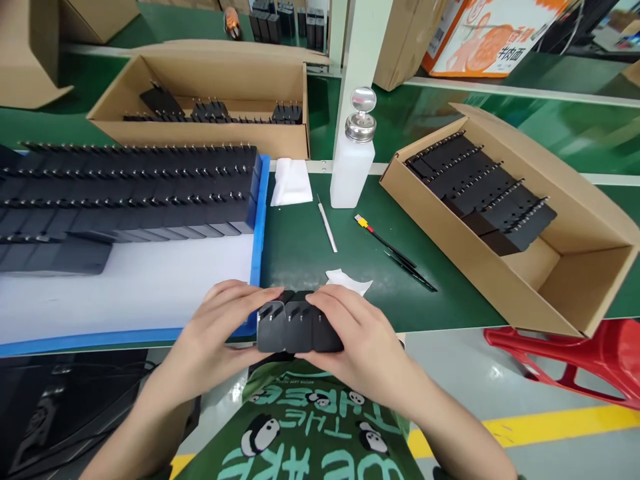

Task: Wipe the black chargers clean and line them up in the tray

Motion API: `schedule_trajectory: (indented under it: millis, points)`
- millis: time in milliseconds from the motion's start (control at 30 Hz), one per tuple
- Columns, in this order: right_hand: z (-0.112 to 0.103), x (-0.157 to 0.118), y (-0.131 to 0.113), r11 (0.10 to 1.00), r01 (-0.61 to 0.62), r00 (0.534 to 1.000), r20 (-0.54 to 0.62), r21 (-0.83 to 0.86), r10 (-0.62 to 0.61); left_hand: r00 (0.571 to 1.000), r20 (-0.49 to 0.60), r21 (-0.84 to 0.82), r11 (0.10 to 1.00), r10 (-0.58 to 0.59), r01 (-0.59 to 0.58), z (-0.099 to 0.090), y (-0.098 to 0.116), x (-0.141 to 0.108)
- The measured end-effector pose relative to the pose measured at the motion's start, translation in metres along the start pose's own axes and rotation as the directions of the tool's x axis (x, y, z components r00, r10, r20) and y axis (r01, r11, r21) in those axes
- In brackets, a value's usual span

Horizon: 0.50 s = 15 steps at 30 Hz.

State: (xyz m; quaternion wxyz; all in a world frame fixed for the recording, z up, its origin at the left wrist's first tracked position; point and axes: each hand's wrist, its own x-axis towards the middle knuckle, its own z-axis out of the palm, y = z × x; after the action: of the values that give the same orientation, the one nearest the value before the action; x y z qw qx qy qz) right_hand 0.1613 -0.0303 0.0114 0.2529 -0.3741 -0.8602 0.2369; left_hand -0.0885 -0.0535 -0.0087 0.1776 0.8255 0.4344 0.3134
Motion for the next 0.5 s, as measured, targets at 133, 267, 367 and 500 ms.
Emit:
schedule_trajectory:
  millis: [133, 267, 367, 500]
  points:
    - [-0.02, -0.002, -0.014, 0.999, 0.042, 0.998, -0.038, -0.011, -0.043, 0.999, -0.017, 0.016, 0.999, 0.039, -0.039, -0.02, 0.019, 0.011]
    - [-0.038, -0.011, -0.018, 1.0, 0.006, 0.996, -0.087, -0.009, -0.006, 0.996, -0.001, 0.033, 0.995, 0.092, -0.092, -0.029, 0.038, 0.028]
    - [-0.052, -0.024, -0.017, 0.998, -0.054, 0.993, -0.104, 0.029, 0.057, 0.99, 0.03, 0.04, 0.99, 0.137, -0.138, -0.025, 0.047, 0.044]
    - [-0.077, -0.05, -0.001, 0.982, -0.17, 0.972, -0.149, 0.078, 0.18, 0.974, 0.072, -0.009, 0.976, 0.215, -0.215, 0.001, 0.056, 0.085]
